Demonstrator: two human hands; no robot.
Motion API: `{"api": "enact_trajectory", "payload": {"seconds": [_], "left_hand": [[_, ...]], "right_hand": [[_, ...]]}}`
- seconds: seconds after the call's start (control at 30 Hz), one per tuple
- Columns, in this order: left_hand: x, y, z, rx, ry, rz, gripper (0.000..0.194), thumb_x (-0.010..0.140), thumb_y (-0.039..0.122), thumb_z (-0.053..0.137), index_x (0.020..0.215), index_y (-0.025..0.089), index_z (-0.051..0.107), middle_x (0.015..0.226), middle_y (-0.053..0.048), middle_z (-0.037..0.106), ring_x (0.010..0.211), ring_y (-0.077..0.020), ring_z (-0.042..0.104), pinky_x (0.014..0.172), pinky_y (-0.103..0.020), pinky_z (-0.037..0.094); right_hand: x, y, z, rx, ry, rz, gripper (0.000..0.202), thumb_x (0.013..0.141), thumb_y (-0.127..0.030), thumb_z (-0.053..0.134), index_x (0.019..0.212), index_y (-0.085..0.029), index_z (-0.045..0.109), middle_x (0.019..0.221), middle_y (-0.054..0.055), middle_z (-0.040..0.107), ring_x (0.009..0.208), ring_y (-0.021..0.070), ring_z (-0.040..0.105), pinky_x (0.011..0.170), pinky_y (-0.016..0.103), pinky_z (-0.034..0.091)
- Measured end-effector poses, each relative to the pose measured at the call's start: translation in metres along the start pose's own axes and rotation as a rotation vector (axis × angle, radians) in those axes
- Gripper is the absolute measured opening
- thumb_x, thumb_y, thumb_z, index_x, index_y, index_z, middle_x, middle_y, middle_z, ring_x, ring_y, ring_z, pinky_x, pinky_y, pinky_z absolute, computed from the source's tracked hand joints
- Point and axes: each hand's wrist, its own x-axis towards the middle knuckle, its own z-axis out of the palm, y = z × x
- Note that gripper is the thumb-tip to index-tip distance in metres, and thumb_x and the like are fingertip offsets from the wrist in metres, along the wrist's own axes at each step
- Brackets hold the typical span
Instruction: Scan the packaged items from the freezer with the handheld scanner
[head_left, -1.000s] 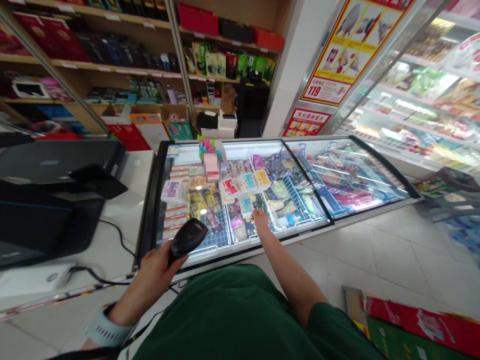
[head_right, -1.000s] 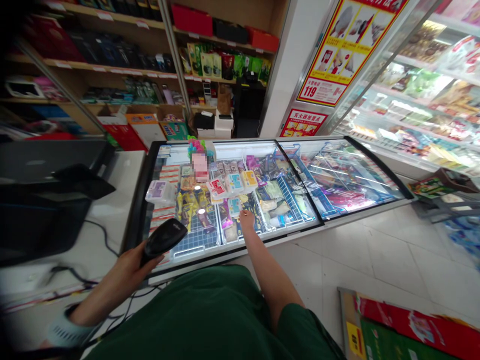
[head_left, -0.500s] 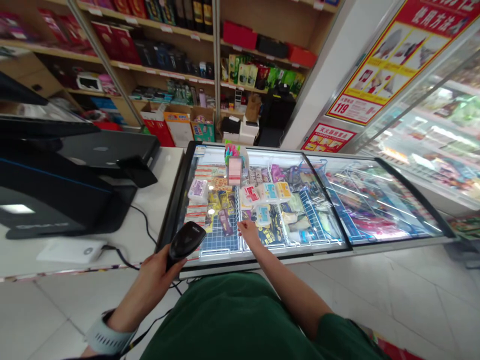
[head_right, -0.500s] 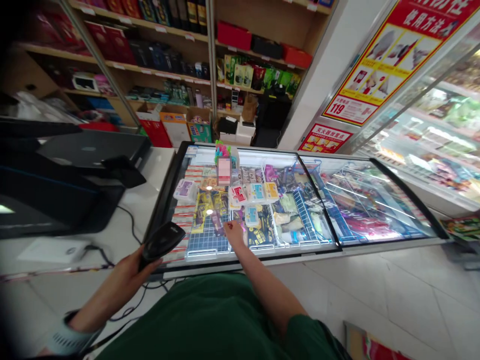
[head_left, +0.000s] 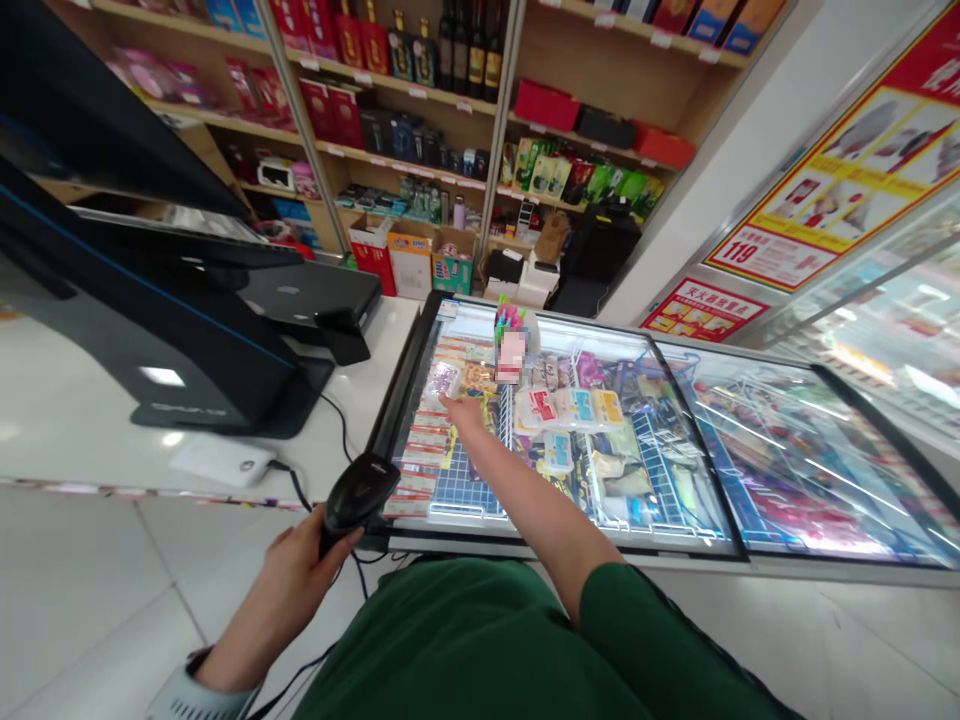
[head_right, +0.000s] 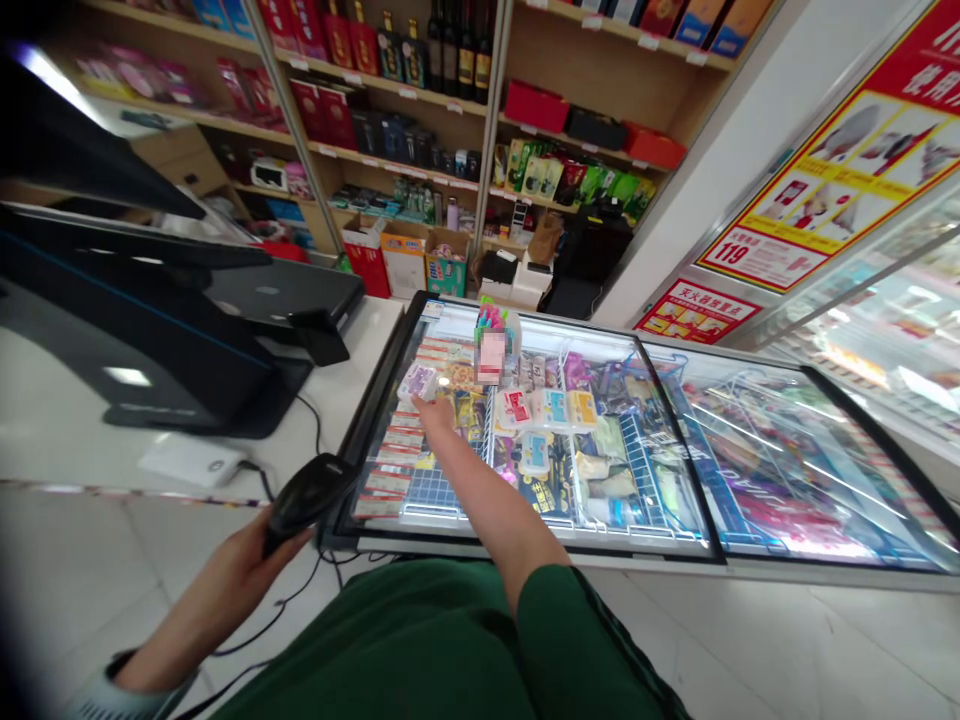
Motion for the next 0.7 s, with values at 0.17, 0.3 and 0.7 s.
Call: {"api": "enact_trajectory", "payload": {"seconds": [0.17,0.3,0.7], "left_hand": [[-0.001,-0.003,-0.003,0.039,-0.031,-0.045,0.039,0.084,0.058,0.046,0.095,0.022,0.055,0.075,-0.005,0.07,0.073,-0.026,0.068,0.067,-0.034,0.049],[0.005,-0.007,0.0,0.03,-0.015,0.001,0.041,0.083,0.058,0.047,0.096,0.02,0.055,0.08,-0.007,0.071,0.08,-0.0276,0.068,0.069,-0.035,0.05],[0.019,0.026,0.012,-0.068,-0.066,0.146,0.043,0.087,0.052,0.049,0.117,0.021,0.052,0.113,-0.01,0.069,0.105,-0.0271,0.065,0.088,-0.036,0.05]], "right_hand": [[-0.003,-0.004,0.003,0.093,0.043,0.187,0.025,0.076,-0.033,0.069,0.065,-0.019,0.051,0.049,-0.004,0.05,0.05,0.0132,0.054,0.047,0.022,0.037],[-0.003,-0.012,0.001,0.2,0.062,0.258,0.018,0.076,-0.025,0.065,0.067,-0.019,0.05,0.053,-0.004,0.053,0.051,0.0123,0.055,0.046,0.021,0.038],[-0.042,0.011,-0.064,0.266,0.131,0.044,0.011,0.071,-0.022,0.064,0.08,-0.018,0.059,0.07,-0.002,0.064,0.062,0.0119,0.06,0.06,0.022,0.047]]}}
